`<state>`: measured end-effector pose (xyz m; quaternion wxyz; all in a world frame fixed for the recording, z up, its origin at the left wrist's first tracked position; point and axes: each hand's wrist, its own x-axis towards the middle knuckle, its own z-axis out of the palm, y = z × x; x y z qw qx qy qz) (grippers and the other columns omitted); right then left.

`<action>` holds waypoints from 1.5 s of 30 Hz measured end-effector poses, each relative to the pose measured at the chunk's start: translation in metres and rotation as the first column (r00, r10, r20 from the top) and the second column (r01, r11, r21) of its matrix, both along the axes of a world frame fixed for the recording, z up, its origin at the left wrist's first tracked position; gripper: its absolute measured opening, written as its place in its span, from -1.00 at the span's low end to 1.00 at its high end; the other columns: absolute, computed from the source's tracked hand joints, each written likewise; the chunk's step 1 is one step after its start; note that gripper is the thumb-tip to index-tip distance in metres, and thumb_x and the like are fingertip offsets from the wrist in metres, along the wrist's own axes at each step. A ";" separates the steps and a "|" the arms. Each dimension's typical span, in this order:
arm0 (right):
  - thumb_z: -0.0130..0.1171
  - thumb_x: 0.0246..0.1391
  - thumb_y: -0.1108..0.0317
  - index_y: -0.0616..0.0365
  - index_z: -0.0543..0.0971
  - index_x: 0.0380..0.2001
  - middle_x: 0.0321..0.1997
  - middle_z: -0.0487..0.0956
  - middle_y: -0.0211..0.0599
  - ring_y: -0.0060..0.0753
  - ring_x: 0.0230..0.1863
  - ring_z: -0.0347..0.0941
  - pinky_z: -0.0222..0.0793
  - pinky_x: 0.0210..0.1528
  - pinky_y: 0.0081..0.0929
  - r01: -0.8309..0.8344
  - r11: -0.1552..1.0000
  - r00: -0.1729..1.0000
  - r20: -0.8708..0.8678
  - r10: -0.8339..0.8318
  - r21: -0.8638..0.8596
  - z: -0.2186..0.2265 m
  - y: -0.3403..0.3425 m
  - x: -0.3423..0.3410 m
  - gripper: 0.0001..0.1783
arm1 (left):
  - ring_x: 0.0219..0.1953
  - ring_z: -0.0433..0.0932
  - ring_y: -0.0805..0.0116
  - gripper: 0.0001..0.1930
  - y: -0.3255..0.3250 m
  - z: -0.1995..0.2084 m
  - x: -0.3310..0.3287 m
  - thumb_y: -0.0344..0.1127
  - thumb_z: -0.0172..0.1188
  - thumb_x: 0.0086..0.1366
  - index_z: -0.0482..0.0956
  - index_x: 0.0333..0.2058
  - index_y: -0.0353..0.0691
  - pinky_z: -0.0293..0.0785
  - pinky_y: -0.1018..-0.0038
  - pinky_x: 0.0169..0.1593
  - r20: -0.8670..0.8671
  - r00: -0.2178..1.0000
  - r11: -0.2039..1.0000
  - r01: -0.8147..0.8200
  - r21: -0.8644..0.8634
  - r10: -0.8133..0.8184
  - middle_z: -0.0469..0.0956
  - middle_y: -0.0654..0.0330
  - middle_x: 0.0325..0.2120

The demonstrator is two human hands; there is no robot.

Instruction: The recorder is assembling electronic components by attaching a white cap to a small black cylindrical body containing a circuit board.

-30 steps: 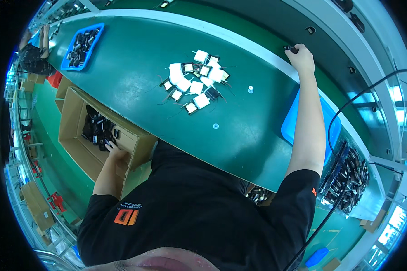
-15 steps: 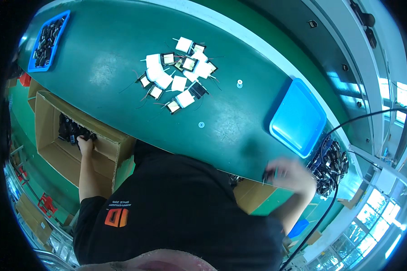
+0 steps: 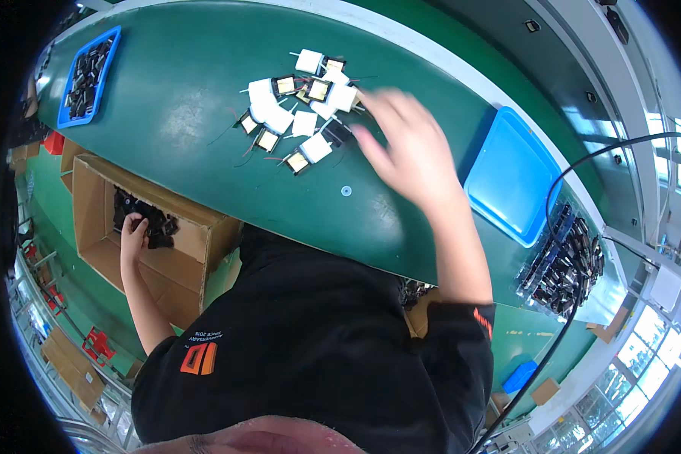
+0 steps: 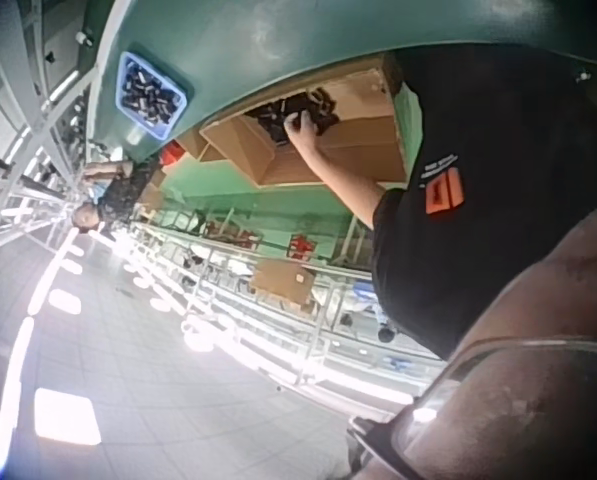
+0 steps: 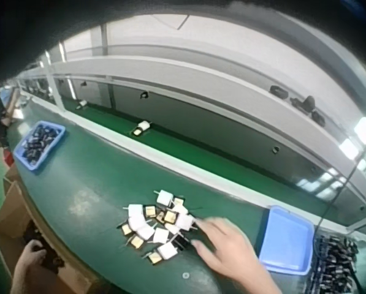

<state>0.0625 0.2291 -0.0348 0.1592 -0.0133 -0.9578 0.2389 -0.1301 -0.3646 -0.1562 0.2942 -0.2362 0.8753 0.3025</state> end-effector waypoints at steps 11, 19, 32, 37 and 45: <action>0.29 -0.12 0.46 0.29 0.53 -0.30 -0.32 0.54 -0.12 -0.21 -0.32 0.52 0.44 -0.19 -0.29 0.098 0.991 0.969 0.237 -0.074 -0.092 -0.024 -0.005 -0.050 -0.74 | -0.22 0.54 0.33 -0.59 0.234 0.187 0.068 -0.21 0.44 0.04 0.57 -0.14 -0.22 0.46 0.48 -0.10 -0.737 0.428 0.706 0.703 -0.093 -0.523 0.53 0.20 -0.35; 0.17 0.17 0.27 0.33 0.26 0.25 -0.24 0.49 -0.42 -0.68 -0.46 0.38 0.28 -0.52 -0.68 0.005 -0.072 0.999 0.001 0.054 -0.997 -0.004 -0.009 0.004 -0.35 | -0.25 0.57 0.30 -0.69 0.321 0.169 0.081 -0.39 0.41 -0.02 0.59 -0.26 -0.26 0.48 0.44 -0.14 -0.929 0.221 0.344 0.932 0.111 -0.297 0.56 0.16 -0.28; 0.39 -0.23 0.72 0.25 0.32 0.06 -0.09 0.52 -0.13 -0.36 -0.21 0.58 0.60 -0.23 -0.43 -0.165 0.163 0.947 -0.202 -0.249 -0.973 0.030 -0.054 0.060 -0.27 | -0.20 0.54 0.37 -0.62 0.372 0.167 0.118 -0.47 0.21 0.19 0.25 -0.07 -0.31 0.47 0.40 -0.04 -0.786 0.421 0.008 0.884 0.468 -0.453 0.46 0.10 -0.27; 0.48 -0.26 0.66 0.27 0.41 -0.05 -0.15 0.52 -0.24 -0.49 -0.17 0.54 0.52 -0.09 -0.54 -0.298 0.507 0.860 -0.457 -0.225 -0.809 0.024 -0.052 0.072 -0.35 | -0.09 0.43 0.43 -0.56 0.369 0.166 0.114 -0.53 0.16 0.27 0.28 0.10 -0.31 0.35 0.52 0.00 -0.835 0.287 -0.042 0.937 0.346 -0.470 0.41 0.15 -0.05; 0.51 -0.27 0.63 0.26 0.46 -0.11 -0.19 0.54 -0.31 -0.54 -0.20 0.53 0.53 -0.14 -0.56 -0.191 0.521 0.869 -0.390 -0.305 -0.832 0.030 -0.051 0.077 -0.41 | -0.12 0.57 0.23 -0.60 0.372 0.161 0.116 -0.41 0.20 0.27 0.38 0.07 -0.27 0.47 0.39 -0.02 -0.898 0.255 -0.006 0.961 0.276 -0.359 0.52 0.08 -0.15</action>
